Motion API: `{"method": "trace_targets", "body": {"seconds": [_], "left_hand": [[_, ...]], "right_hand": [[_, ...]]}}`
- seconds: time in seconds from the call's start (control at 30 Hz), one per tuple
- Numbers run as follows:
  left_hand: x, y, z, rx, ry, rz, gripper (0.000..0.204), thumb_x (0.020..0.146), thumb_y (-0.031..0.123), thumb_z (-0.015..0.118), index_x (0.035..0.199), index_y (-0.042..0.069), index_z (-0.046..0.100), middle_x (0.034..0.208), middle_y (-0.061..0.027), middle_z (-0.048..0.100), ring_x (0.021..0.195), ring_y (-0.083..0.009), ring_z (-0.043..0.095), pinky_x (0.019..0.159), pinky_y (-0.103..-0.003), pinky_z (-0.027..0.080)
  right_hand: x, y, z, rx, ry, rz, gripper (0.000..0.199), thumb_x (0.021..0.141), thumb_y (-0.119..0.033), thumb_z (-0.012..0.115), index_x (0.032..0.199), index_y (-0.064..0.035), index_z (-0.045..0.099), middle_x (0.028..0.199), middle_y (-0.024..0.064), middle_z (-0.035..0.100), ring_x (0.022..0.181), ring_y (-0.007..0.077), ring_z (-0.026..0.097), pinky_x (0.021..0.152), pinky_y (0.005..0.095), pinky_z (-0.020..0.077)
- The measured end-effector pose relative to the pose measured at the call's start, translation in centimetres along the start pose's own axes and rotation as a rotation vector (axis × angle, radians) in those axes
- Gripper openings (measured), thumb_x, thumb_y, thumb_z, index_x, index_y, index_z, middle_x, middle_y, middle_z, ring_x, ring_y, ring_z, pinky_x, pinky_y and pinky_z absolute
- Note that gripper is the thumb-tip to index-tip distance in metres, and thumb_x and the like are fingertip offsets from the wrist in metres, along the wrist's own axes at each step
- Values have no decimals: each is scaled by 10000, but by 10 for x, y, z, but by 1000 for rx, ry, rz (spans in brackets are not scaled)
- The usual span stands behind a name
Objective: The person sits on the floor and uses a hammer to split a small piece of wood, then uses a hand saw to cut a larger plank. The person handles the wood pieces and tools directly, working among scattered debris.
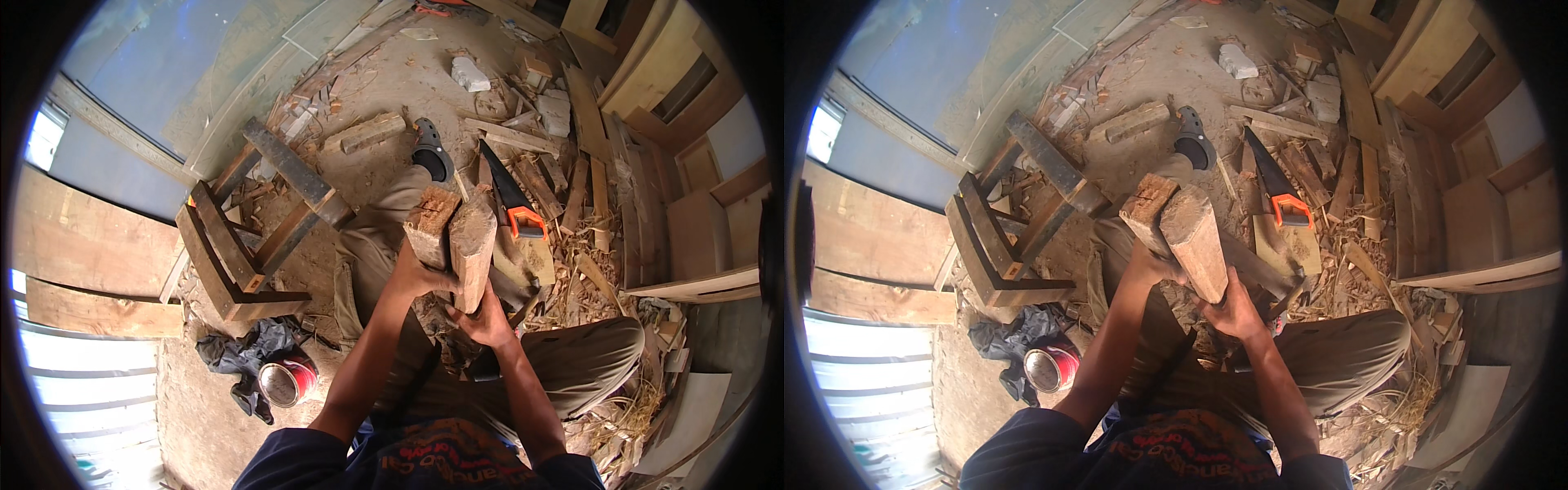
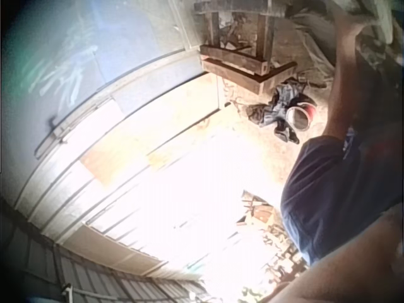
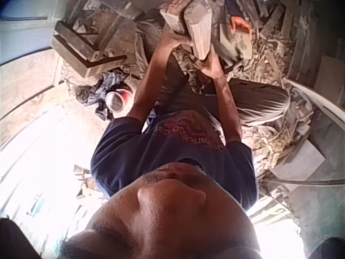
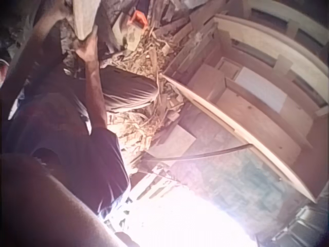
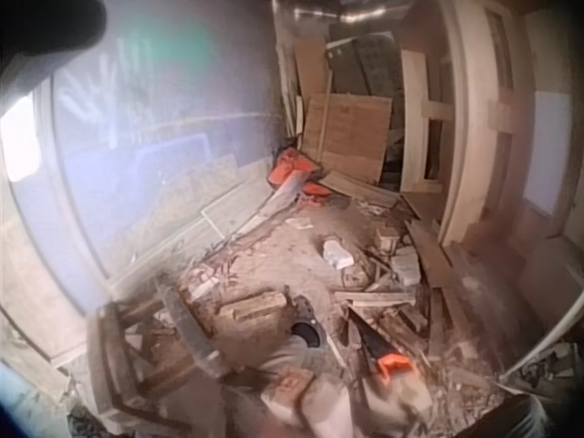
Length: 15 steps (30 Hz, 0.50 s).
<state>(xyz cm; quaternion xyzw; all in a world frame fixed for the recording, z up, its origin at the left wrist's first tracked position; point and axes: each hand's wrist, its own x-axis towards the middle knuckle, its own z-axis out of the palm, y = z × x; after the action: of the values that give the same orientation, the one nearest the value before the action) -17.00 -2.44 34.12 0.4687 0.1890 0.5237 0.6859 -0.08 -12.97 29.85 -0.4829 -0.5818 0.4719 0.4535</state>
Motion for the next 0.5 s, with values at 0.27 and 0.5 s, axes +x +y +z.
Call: {"method": "trace_targets", "body": {"seconds": [0.27,0.5], "left_hand": [[-1,9,3,30,-7,-42,1159,489,160,989,1440,-24,352,1372,-110,515,1255,-220,504,1083,-369,364],[9,10,5,-25,19,111,1006,557,128,933,1400,-17,403,1312,-113,545,1193,-217,551,992,-376,461]], "right_hand": [[8,0,6,-104,54,8,759,759,-148,836,1312,100,379,1201,203,651,1139,255,647,961,366,510],[15,-7,14,-164,131,87,763,784,-232,845,1311,90,397,1160,236,646,1088,290,643,932,383,513]]}}
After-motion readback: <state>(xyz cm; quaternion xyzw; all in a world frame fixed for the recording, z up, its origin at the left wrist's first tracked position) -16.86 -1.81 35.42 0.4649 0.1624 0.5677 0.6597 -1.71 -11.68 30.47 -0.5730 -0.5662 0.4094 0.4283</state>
